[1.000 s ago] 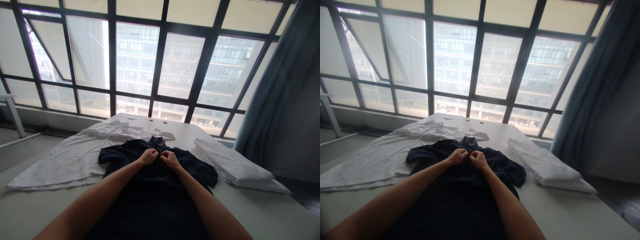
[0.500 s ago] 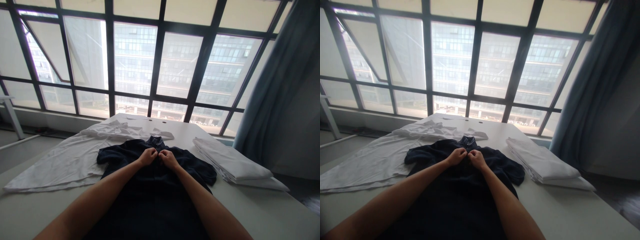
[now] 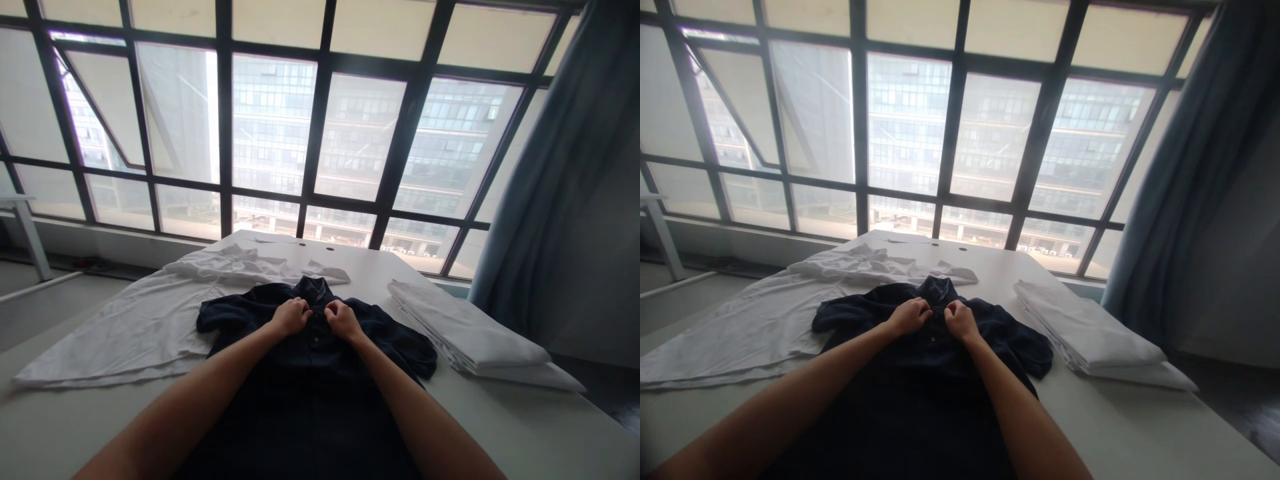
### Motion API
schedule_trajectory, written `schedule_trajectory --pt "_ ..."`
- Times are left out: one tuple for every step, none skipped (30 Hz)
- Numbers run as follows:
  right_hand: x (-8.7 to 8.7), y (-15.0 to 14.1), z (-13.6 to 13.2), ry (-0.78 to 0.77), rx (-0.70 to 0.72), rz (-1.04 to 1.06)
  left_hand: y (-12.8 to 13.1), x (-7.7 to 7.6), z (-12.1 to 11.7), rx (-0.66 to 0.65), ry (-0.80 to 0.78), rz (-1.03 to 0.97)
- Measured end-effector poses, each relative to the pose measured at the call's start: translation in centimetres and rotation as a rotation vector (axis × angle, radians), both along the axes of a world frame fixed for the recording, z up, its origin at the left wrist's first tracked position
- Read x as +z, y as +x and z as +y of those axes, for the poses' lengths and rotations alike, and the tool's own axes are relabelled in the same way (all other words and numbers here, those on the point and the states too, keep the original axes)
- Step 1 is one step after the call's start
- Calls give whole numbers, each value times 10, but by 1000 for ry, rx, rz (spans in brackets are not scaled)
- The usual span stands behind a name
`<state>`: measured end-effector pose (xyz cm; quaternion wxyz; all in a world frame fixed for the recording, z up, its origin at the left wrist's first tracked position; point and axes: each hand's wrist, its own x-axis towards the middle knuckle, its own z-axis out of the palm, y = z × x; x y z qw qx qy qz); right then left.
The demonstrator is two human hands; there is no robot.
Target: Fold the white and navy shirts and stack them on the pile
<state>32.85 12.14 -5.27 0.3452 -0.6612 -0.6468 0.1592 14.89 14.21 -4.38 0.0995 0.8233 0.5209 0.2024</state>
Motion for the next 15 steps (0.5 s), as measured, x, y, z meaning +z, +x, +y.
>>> schedule_trajectory --pt "4 0 4 -3 -23 -6 1 4 6 36 -38 -27" --pt "8 1 9 -13 -40 -7 2 7 12 72 -67 -47" --pt "12 0 16 -32 -54 -7 5 11 19 107 -91 -58" --pt "16 0 23 -59 -66 -7 9 15 26 139 -112 -63" --pt "19 -1 30 -84 -78 -13 13 18 32 168 -128 -64" --pt "22 -2 38 -98 -89 -28 18 22 39 196 -139 -70" --pt "24 -3 46 -97 -102 -54 22 24 45 216 -134 -75" --pt "26 -4 53 -82 -113 -90 27 27 51 222 -112 -70" --pt "27 -4 59 -58 -118 -131 31 29 56 205 -67 -43" --pt "27 -3 64 -37 -109 -171 33 31 61 163 -10 4" --pt "27 -2 68 -26 -89 -202 34 33 66 113 40 58" --pt "27 0 72 -25 -62 -219 33 34 71 53 79 117" --pt "26 3 75 -23 -35 -221 31 36 75 -12 110 177" --pt "25 6 77 -16 -13 -204 27 37 79 -73 135 227" --pt "24 9 79 -5 -3 -165 22 37 83 -120 159 259"
